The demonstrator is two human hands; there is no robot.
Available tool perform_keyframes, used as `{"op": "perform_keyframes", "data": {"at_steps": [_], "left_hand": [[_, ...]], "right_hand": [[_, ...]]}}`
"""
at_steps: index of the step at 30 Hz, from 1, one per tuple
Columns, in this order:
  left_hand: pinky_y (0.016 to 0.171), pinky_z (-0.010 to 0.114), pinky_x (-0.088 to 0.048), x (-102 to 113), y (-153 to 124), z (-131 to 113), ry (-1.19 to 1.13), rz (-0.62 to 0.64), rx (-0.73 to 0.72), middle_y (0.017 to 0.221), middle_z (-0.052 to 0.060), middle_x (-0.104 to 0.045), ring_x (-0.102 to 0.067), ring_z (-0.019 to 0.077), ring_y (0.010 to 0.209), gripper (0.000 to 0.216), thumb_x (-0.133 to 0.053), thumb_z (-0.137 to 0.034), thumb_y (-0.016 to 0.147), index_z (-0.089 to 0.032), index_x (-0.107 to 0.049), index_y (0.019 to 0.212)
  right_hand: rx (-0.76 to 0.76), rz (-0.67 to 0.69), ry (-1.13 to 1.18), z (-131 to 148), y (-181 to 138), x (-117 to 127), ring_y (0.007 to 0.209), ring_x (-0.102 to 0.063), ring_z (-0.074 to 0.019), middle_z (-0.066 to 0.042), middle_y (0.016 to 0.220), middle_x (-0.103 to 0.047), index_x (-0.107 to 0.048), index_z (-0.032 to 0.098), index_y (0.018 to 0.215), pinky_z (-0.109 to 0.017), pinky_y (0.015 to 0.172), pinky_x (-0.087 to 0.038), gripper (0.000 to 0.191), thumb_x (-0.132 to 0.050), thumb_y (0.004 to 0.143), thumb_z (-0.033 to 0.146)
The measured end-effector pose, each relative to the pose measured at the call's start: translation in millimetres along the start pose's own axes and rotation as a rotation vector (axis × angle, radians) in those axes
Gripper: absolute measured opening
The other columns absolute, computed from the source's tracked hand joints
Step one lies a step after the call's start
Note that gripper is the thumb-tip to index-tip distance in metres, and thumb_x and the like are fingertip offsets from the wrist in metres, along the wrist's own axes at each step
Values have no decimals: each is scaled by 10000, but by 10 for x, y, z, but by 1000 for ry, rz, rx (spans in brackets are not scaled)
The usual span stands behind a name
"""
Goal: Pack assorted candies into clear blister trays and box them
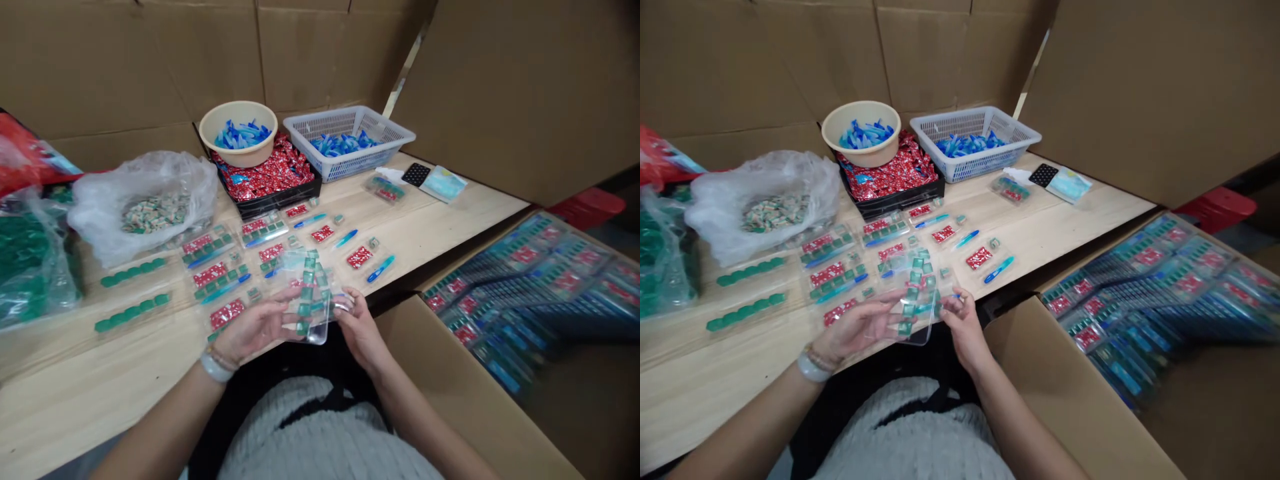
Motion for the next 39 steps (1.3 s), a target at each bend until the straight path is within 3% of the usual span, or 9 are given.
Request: {"op": "perform_keyframes", "data": {"at_steps": [5,11,19,26,31,33,35,37,39], "left_hand": [[684,362,-493,85,50,-365,308,54,325,909,121,-649,-606,249,876,408,-523,-130,745,-146,-527,1153],[698,336,-514,162,142,-792,340,-230,57,1039,113,-619,-610,223,863,393,-557,-130,730,-154,-553,1122],[797,388,-481,278,249,-424,175,-105,77,1166,136,-554,-585,241,950,387,-511,-150,779,-160,-515,1166],[806,425,-481,404,261,-572,117,-149,-1,1179,112,-546,-556,249,1009,428,-470,-115,794,-186,-468,1217],[786,422,-494,436,239,-589,97,-190,15,1151,110,-565,-567,246,991,439,-461,-97,790,-191,-466,1218],[777,414,-498,427,240,-594,89,-207,3,1136,108,-574,-580,243,965,456,-461,-90,785,-197,-458,1228],[769,393,-500,411,247,-591,89,-207,-10,1118,111,-584,-593,233,935,462,-466,-87,780,-190,-457,1231],[759,362,-500,394,260,-570,99,-195,-8,1087,115,-599,-606,219,897,446,-485,-91,772,-171,-479,1211],[770,354,-492,366,282,-537,110,-165,15,1080,121,-601,-604,214,895,429,-502,-92,761,-156,-500,1185]], "right_hand": [[-150,90,-374,78,85,161,423,-437,-49,26,580,-586,-553,156,757,-165,380,-302,261,-697,610,317],[-353,-68,-115,-299,88,111,479,-577,-89,-9,619,-616,-485,152,648,-184,449,-472,252,-693,618,292],[-547,31,-216,-457,132,-110,330,-513,-73,-56,590,-640,-519,121,694,-131,263,-317,318,-460,819,406],[-592,12,-196,-609,120,-189,352,-525,-79,-52,595,-634,-533,118,730,-148,299,-344,344,-409,836,420],[-672,110,-512,-608,43,-115,340,-490,-90,-59,563,-614,-520,140,664,-174,293,-285,450,-320,836,503],[-456,147,-824,-432,94,-95,413,-524,-118,-63,595,-622,-548,155,671,-212,358,-348,423,-339,832,485],[-18,133,-1150,-157,176,-138,659,-593,-172,-83,776,-655,-605,177,773,-283,561,-447,318,-412,820,425],[354,163,-1396,44,228,-225,935,-541,-226,-84,996,-630,-631,213,892,-372,793,-408,223,-484,798,352],[501,201,-1524,163,321,-272,1012,-490,-249,-75,1047,-614,-639,227,926,-427,874,-343,206,-502,789,296]]}}
Point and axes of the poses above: each hand's wrist, its own y-axis towards the middle knuckle, its own x-axis out of the back of the hand, z = x × y, the point moved 5 cm from there along y, towards the middle knuckle
